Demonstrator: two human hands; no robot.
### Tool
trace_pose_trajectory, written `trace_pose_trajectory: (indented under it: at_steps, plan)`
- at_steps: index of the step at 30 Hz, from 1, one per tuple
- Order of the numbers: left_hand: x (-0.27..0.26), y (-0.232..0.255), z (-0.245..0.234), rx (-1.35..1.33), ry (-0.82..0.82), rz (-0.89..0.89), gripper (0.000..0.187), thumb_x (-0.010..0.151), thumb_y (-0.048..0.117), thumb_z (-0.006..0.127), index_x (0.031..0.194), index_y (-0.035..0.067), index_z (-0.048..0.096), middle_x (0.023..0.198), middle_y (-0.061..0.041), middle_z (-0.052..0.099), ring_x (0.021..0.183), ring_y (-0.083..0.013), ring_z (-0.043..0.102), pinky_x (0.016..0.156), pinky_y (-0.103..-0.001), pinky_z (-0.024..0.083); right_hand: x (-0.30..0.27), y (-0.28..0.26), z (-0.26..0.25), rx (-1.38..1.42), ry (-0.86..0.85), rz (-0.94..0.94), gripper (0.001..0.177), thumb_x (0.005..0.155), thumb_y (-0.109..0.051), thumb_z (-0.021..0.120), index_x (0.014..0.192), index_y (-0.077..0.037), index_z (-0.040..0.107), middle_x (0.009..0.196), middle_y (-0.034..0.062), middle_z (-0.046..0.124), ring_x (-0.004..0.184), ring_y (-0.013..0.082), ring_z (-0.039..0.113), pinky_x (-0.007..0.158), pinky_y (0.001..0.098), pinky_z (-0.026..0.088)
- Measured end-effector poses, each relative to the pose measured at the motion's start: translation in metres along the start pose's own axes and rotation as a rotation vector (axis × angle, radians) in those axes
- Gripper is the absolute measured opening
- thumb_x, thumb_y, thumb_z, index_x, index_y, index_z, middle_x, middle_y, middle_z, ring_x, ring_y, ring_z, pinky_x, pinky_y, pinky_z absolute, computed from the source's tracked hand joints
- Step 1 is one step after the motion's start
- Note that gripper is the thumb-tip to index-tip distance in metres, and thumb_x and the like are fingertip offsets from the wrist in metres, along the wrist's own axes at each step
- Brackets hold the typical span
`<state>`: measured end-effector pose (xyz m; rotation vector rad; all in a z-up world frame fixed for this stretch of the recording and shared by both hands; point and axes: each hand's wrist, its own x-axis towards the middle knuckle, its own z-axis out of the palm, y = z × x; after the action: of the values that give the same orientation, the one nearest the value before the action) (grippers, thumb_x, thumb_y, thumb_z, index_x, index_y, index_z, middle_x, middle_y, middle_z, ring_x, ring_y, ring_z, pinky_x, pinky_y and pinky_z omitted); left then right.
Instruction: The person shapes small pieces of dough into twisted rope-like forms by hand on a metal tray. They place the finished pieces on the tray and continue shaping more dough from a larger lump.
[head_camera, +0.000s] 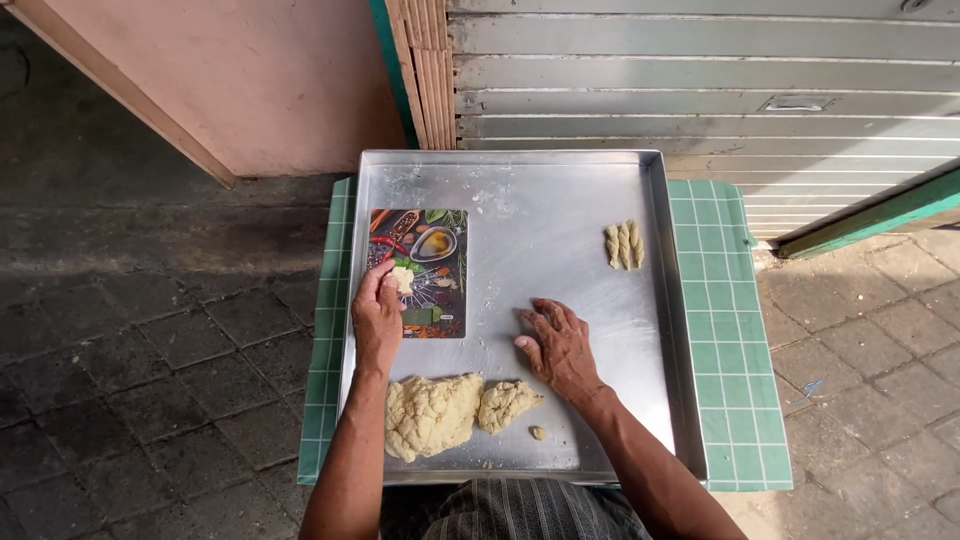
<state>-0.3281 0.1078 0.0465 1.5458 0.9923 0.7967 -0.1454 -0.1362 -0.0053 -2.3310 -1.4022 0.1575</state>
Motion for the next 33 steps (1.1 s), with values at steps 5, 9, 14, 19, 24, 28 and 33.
trace_pose_trajectory:
  at_steps: [5,9,14,19,24,28,33]
  plan:
    - [-0.024,0.002,-0.007,-0.220,0.004,-0.060,0.038,0.105,0.009,0.042,0.137,-0.001,0.059,0.118,-0.028,0.063,0.090,-0.0255,0.073,0.076,-0.029,0.061,0.020,-0.033,0.014,-0.026,0.001,-0.233,0.058,0.100,-0.066,0.039,0.143,-0.030,0.054,0.150,0.0160,0.045,0.143,0.0418,0.041,0.105,0.0545,0.041]
    - [-0.030,-0.020,-0.013,-0.371,0.047,-0.053,0.055,0.096,0.009,0.067,0.146,-0.006,0.047,0.119,-0.022,0.061,0.099,-0.0220,0.069,0.087,-0.030,0.061,0.046,-0.054,0.022,-0.058,0.022,-0.392,0.063,0.098,-0.072,0.035,0.141,-0.032,0.055,0.155,0.0169,0.041,0.148,0.0447,0.034,0.110,0.0552,0.035]
    - [-0.041,-0.034,-0.025,-0.289,0.048,-0.046,0.046,0.101,0.012,0.062,0.141,-0.007,0.052,0.098,-0.025,0.070,0.081,-0.0218,0.072,0.072,-0.026,0.062,0.054,-0.067,0.028,-0.101,-0.011,-0.467,0.064,0.095,-0.077,0.034,0.138,-0.035,0.055,0.162,0.0144,0.034,0.152,0.0432,0.027,0.114,0.0567,0.030]
    - [-0.045,-0.038,-0.023,-0.289,0.042,-0.048,0.039,0.105,0.015,0.056,0.136,-0.008,0.054,0.098,-0.027,0.072,0.077,-0.0247,0.075,0.058,-0.024,0.059,0.055,-0.066,0.024,-0.126,-0.045,-0.459,0.064,0.093,-0.079,0.035,0.138,-0.037,0.055,0.164,0.0119,0.032,0.152,0.0425,0.027,0.114,0.0581,0.029]
    - [-0.049,-0.048,-0.017,-0.086,-0.024,-0.051,0.030,0.108,0.028,0.049,0.124,0.007,0.063,0.053,-0.008,0.061,0.048,-0.0140,0.056,0.050,-0.025,0.043,0.057,-0.060,0.025,-0.028,-0.087,-0.426,0.069,0.096,-0.076,0.034,0.143,-0.029,0.051,0.163,0.0143,0.033,0.152,0.0422,0.025,0.114,0.0569,0.031]
    - [-0.071,-0.010,-0.004,0.055,-0.221,-0.028,0.027,0.103,0.027,0.058,0.122,0.012,0.071,0.115,-0.016,0.075,0.107,-0.0304,0.072,0.092,-0.041,0.056,0.043,-0.027,0.057,0.410,0.033,-0.367,0.060,0.097,-0.066,0.043,0.137,-0.025,0.061,0.127,0.0081,0.062,0.122,0.0334,0.057,0.100,0.0465,0.046]
    - [-0.093,0.031,0.034,0.202,-0.557,0.026,0.041,0.103,0.008,0.052,0.142,0.013,0.062,0.118,-0.021,0.070,0.112,-0.0388,0.068,0.094,-0.046,0.055,0.024,-0.059,0.012,0.975,-0.067,0.006,0.021,0.092,-0.028,0.080,0.094,-0.007,0.076,0.067,0.0080,0.069,0.066,0.0129,0.061,0.063,0.0293,0.050]
